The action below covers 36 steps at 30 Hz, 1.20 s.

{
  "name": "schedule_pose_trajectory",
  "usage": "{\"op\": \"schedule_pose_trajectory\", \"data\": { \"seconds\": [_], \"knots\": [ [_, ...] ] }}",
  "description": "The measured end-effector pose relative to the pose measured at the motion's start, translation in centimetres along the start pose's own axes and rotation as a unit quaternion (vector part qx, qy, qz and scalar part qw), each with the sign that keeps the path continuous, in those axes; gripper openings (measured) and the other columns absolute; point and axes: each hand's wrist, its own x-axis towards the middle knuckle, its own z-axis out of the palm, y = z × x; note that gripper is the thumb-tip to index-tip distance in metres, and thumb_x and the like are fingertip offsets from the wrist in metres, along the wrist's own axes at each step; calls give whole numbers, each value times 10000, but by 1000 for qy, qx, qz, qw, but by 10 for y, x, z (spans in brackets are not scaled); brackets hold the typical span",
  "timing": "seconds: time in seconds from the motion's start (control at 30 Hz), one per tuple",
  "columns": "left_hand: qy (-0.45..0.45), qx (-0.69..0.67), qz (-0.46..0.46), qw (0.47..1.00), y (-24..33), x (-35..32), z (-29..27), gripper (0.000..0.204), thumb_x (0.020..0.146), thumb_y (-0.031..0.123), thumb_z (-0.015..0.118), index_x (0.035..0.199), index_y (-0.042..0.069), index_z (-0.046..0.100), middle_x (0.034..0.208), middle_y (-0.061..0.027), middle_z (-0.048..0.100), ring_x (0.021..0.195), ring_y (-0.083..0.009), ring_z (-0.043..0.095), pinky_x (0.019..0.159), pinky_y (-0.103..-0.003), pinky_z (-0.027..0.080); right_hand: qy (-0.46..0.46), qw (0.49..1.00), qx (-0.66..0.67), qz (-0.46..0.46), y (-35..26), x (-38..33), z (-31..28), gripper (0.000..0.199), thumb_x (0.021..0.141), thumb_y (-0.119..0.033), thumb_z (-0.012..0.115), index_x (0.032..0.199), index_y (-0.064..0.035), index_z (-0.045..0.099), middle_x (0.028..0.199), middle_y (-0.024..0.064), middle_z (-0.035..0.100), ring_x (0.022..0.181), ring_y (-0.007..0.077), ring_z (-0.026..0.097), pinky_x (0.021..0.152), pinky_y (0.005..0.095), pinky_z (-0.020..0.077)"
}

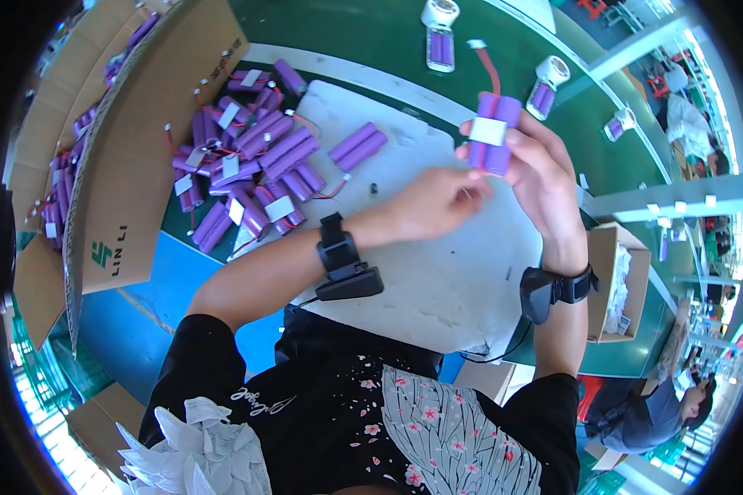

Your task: The person assembles a handheld fan by connecting a battery pack to a circuit board and placing it into the housing. They then pick up another battery pack, apply a strip of tape to it, and connect its wires to a circuit board.

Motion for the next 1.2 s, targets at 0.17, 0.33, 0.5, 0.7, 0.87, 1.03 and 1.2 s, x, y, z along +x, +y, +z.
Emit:
{"op": "schedule_pose_trajectory", "data": {
  "seconds": [0.17,0.33,0.5,0.7,0.87,1.03,1.2],
  "knots": [
    [39,-393,-169,903,12,6,-13,350,885,176,579,1182,4,512,1062,-115,603,833,-166,622,677,-295,508,83,989,125,-6,48,-50,-26,550,934,-235,462,1393,-2,268,1185,207,539,968,264,609,726,299,547],
    [-10,-318,-109,942,8,1,2,381,914,183,567,1222,-11,455,1080,-111,595,887,-158,609,741,-276,510,146,968,204,-19,84,-61,-11,511,965,-178,409,1415,-32,216,1183,210,536,1002,280,605,731,313,562],
    [53,-353,-72,931,13,-1,5,324,904,130,552,1176,-32,480,1087,-156,603,871,-181,618,761,-307,510,139,976,163,-46,97,-66,-21,402,975,-147,390,1351,-34,303,1120,191,571,932,267,637,694,315,571],
    [38,-339,-100,935,23,-4,-1,364,898,98,541,1232,-22,454,1102,-137,597,902,-160,605,776,-305,502,160,987,-24,-10,93,-74,-18,227,963,-144,452,1155,-29,411,937,130,616,735,188,650,565,259,529],
    [0,-307,-134,942,30,-2,-11,387,886,72,510,1260,-12,456,1028,-93,599,836,-124,571,727,-265,478,167,981,-90,-38,94,-79,-18,193,951,-138,492,1099,-22,448,867,102,614,653,133,607,507,226,465],
    [2,-303,-134,943,30,-4,-12,406,858,50,495,1262,5,470,966,-62,587,781,-100,527,685,-233,440,229,970,-34,-75,90,-76,-16,222,934,-122,523,1120,-17,459,902,102,611,654,129,588,514,232,460],
    [8,-248,-145,958,23,-5,-11,411,840,39,503,1250,22,485,949,-47,583,773,-89,513,664,-222,417,254,954,-59,-149,94,-76,-16,213,898,-59,568,1096,3,521,985,116,604,724,147,607,548,240,477]
  ]
}}
